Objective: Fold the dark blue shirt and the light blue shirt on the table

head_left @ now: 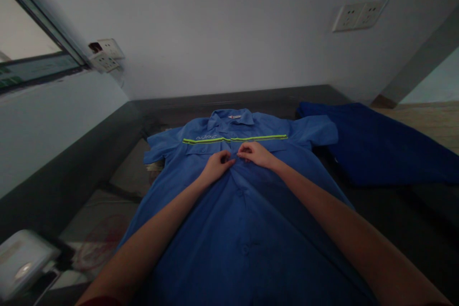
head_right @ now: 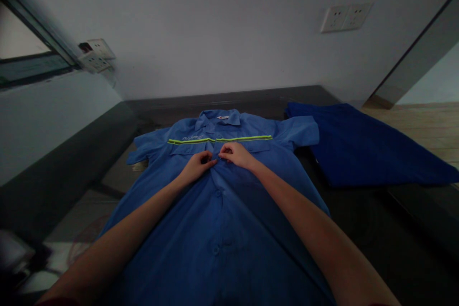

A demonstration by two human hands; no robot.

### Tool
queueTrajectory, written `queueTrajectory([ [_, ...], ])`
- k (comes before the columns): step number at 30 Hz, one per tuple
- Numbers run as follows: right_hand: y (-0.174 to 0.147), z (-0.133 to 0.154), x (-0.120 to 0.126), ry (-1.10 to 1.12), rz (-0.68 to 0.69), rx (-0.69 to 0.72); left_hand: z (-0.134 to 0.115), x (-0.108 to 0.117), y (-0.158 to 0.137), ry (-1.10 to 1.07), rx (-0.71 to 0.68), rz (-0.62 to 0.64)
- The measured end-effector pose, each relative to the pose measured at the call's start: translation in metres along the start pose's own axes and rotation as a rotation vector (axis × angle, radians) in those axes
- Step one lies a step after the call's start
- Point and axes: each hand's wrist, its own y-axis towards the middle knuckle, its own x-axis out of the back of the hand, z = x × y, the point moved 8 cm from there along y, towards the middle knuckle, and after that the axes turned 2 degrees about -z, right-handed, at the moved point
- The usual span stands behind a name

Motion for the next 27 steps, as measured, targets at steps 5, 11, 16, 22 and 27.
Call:
queueTrajectory([
  [5, -0.001, 0.002, 0.0, -0.003, 0.001, 0.021, 0.001, -0.001, 0.0, -0.001, 0.023, -0.023],
  [11, -0.001, 0.004, -0.001, -0.079, -0.016, 0.057, 0.0, 0.001, -0.004, 0.076, 0.045, -0.09],
  [16, -0.002, 0.007, 0.003, -0.214, -0.118, 0.109, -0.002, -0.001, -0.004, 0.132, 0.006, -0.057],
  [22, -0.016, 0.016, 0.016, -0.529, -0.302, 0.242, -0.01, 0.004, -0.009, 0.362, -0.155, -0.149],
  [27, -0.023, 0.015, 0.007, -0.871, -0.26, 0.282, -0.003, -0.003, -0.014, 0.512, -0.122, -0.08],
])
